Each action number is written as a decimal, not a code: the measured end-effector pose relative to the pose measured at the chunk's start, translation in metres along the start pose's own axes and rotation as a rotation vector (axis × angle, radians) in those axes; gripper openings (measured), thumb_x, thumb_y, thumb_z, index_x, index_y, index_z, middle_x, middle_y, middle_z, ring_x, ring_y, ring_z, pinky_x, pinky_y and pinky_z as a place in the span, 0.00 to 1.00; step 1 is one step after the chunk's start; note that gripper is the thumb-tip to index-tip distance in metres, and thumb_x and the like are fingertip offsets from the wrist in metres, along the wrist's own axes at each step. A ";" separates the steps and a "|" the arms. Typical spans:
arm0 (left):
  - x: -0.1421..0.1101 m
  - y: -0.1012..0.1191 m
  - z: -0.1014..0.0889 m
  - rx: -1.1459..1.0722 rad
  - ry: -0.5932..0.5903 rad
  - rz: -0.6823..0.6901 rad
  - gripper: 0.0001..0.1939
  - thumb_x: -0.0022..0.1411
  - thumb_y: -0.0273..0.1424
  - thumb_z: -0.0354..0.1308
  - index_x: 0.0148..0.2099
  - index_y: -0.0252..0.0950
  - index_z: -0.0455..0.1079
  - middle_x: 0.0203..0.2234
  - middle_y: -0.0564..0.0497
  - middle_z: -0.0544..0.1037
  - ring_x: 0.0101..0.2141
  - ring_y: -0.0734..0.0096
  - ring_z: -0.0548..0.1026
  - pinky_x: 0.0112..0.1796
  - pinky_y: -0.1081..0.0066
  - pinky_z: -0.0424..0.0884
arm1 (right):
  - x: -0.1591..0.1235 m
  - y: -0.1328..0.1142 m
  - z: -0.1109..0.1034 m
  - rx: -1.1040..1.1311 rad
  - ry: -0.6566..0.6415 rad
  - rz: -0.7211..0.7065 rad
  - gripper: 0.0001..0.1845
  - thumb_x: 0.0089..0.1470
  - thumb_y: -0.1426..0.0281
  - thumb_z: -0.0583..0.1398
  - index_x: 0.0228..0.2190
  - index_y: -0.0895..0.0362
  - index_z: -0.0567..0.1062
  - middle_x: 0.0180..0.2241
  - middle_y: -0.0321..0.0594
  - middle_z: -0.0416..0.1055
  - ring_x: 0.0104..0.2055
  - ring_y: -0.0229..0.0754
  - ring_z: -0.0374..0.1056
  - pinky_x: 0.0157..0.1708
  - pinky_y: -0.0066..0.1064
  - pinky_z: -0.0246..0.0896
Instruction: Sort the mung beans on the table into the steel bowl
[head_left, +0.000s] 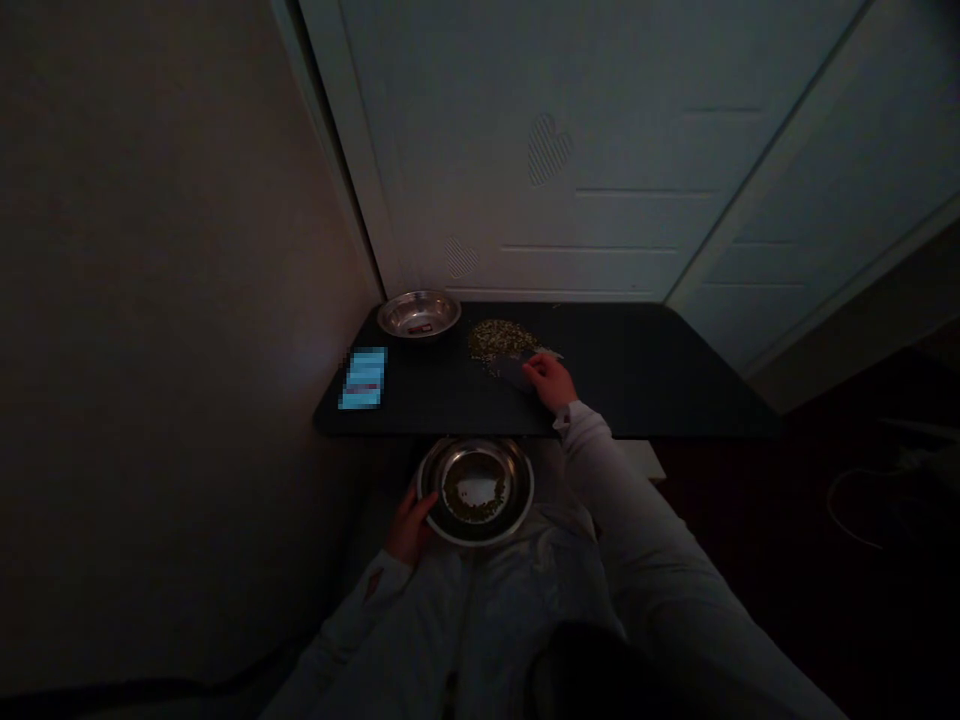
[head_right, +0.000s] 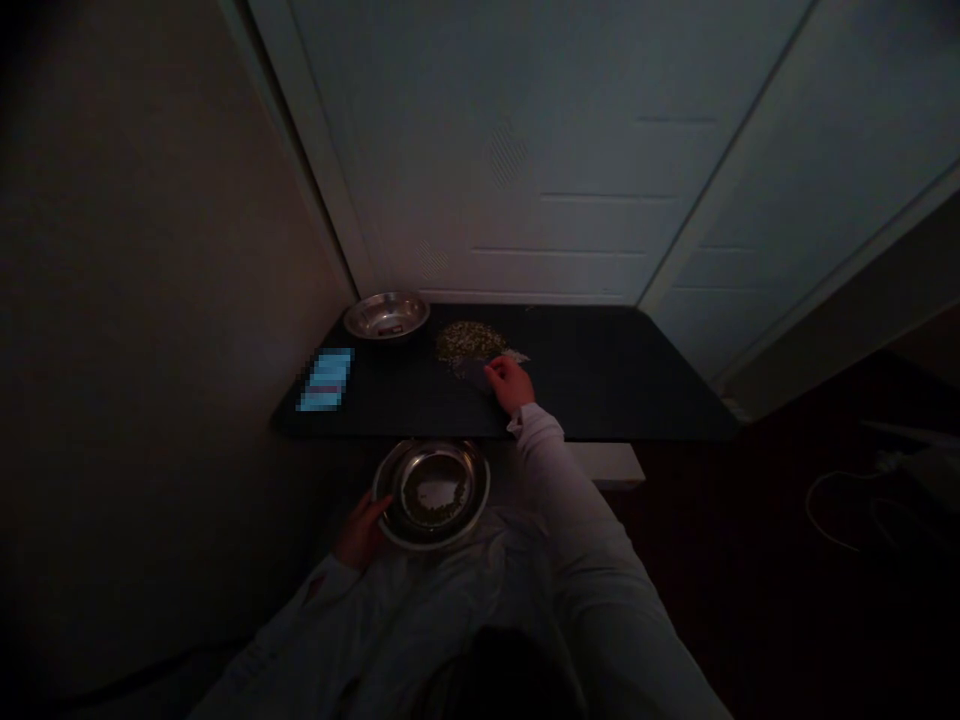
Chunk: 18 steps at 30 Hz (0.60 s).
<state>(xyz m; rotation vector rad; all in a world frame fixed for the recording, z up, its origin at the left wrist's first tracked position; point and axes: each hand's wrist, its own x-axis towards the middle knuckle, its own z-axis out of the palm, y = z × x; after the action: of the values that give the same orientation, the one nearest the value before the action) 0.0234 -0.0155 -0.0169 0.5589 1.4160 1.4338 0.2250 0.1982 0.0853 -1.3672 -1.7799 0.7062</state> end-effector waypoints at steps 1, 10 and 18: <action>0.000 0.001 0.000 0.003 0.001 0.003 0.17 0.39 0.31 0.60 0.36 0.36 0.69 0.38 0.47 0.72 0.44 0.59 0.66 0.42 0.63 0.62 | 0.000 0.000 0.001 -0.020 0.005 -0.007 0.10 0.43 0.63 0.52 0.26 0.56 0.65 0.19 0.32 0.63 0.22 0.33 0.59 0.25 0.26 0.52; 0.002 0.003 -0.005 0.021 0.001 0.002 0.18 0.34 0.24 0.61 0.34 0.36 0.69 0.38 0.46 0.72 0.46 0.58 0.64 0.43 0.64 0.61 | -0.004 0.000 0.001 -0.091 -0.042 -0.029 0.10 0.44 0.62 0.52 0.28 0.56 0.66 0.21 0.33 0.65 0.23 0.33 0.59 0.25 0.25 0.51; -0.003 0.008 -0.005 0.044 0.019 0.012 0.18 0.31 0.21 0.63 0.31 0.38 0.70 0.40 0.47 0.71 0.47 0.58 0.62 0.45 0.65 0.60 | -0.004 0.001 0.000 -0.003 -0.044 -0.002 0.12 0.44 0.61 0.51 0.28 0.56 0.66 0.21 0.33 0.64 0.23 0.33 0.59 0.25 0.25 0.52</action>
<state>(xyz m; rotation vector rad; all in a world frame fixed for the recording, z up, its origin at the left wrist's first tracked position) 0.0179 -0.0190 -0.0097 0.5835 1.4643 1.4238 0.2261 0.1940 0.0839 -1.3618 -1.8167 0.7381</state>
